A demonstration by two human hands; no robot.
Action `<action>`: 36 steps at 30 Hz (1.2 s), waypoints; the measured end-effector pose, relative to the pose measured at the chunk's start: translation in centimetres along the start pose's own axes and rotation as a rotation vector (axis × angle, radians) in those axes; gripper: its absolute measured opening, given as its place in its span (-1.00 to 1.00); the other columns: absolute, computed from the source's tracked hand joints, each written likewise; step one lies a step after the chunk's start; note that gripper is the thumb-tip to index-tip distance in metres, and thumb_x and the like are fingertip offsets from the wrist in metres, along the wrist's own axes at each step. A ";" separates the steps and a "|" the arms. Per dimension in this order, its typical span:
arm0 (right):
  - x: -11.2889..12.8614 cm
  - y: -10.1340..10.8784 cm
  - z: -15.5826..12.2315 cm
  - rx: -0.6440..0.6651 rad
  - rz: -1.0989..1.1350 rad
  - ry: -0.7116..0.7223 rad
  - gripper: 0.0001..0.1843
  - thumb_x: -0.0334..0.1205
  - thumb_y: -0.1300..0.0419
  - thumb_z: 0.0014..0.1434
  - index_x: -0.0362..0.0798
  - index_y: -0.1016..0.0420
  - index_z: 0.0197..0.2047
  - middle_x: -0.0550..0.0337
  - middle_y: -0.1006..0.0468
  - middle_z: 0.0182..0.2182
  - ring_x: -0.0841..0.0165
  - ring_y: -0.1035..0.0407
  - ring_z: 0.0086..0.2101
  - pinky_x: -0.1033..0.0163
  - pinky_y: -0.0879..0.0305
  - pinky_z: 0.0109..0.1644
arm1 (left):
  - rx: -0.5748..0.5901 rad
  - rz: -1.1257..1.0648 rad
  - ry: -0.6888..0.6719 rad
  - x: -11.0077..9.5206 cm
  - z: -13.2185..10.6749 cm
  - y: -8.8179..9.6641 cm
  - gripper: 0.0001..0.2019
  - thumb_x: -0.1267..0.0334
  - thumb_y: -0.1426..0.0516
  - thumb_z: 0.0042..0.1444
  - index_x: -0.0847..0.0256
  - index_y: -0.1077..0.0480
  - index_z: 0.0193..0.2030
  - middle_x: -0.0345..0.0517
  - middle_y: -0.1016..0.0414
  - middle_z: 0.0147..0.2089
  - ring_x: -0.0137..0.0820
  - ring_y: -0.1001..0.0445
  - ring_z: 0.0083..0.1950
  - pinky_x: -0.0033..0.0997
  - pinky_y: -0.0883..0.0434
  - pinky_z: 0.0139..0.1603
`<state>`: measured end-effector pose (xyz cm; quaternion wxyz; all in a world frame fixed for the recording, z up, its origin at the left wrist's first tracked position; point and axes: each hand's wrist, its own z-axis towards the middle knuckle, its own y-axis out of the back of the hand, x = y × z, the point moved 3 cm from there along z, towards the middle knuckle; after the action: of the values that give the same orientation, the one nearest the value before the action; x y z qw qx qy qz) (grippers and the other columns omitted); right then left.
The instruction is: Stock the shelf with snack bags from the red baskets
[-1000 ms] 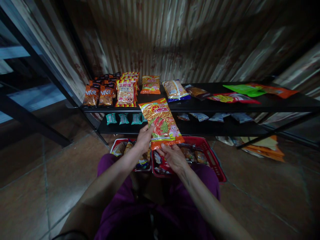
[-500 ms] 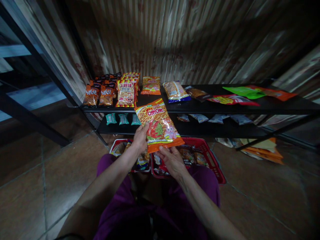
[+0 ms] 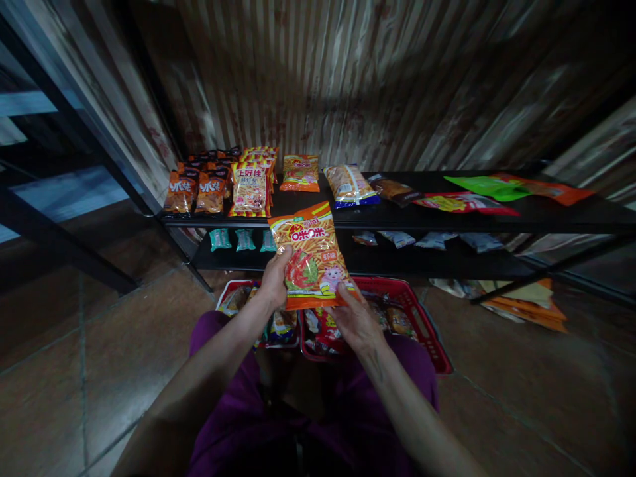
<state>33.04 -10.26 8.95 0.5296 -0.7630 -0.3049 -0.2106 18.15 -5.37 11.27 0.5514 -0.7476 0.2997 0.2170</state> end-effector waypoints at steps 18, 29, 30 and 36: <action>-1.4 1.5 -0.5 -0.031 0.015 -0.066 -0.51 -0.33 -0.41 -0.19 0.18 -0.46 -0.15 0.34 -0.63 -0.32 0.34 -0.52 -0.30 0.32 -0.50 -0.39 | -0.102 -0.004 -0.052 -0.2 1.3 0.4 -0.72 0.24 -0.31 -0.18 0.24 -0.43 -0.29 -0.15 -0.57 -0.37 -0.33 -0.53 -0.38 -0.17 -0.48 -0.15; -1.1 2.4 -0.2 0.029 0.028 -0.130 -0.61 -0.29 -0.44 -0.24 0.11 -0.46 -0.29 0.31 -0.63 -0.29 0.31 -0.53 -0.29 0.30 -0.53 -0.31 | -0.015 0.058 -0.126 -1.3 1.5 0.1 -0.70 0.18 -0.31 -0.20 0.25 -0.44 -0.30 -0.12 -0.56 -0.32 -0.33 -0.52 -0.30 -0.28 -0.41 -0.11; -1.1 2.4 -0.2 0.035 0.028 -0.124 -0.62 -0.30 -0.44 -0.23 0.11 -0.46 -0.30 0.31 -0.63 -0.29 0.31 -0.53 -0.29 0.29 -0.54 -0.31 | 0.004 0.071 -0.155 -1.5 1.6 0.1 -0.70 0.17 -0.31 -0.20 0.24 -0.44 -0.30 -0.13 -0.56 -0.32 -0.34 -0.51 -0.30 -0.30 -0.41 -0.12; -1.2 2.7 -0.6 -0.046 0.057 -0.126 -0.61 -0.38 -0.44 -0.25 0.11 -0.44 -0.33 0.35 -0.64 -0.37 0.35 -0.53 -0.36 0.32 -0.52 -0.39 | -0.115 0.201 -0.238 -2.4 1.8 0.3 -0.73 0.15 -0.29 -0.16 0.21 -0.42 -0.32 -0.12 -0.53 -0.29 -0.28 -0.48 -0.18 -0.27 -0.36 -0.06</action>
<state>34.02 -11.82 6.53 0.4973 -0.7952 -0.3108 -0.1542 16.19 -3.20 12.14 0.5148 -0.7133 0.2928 0.3749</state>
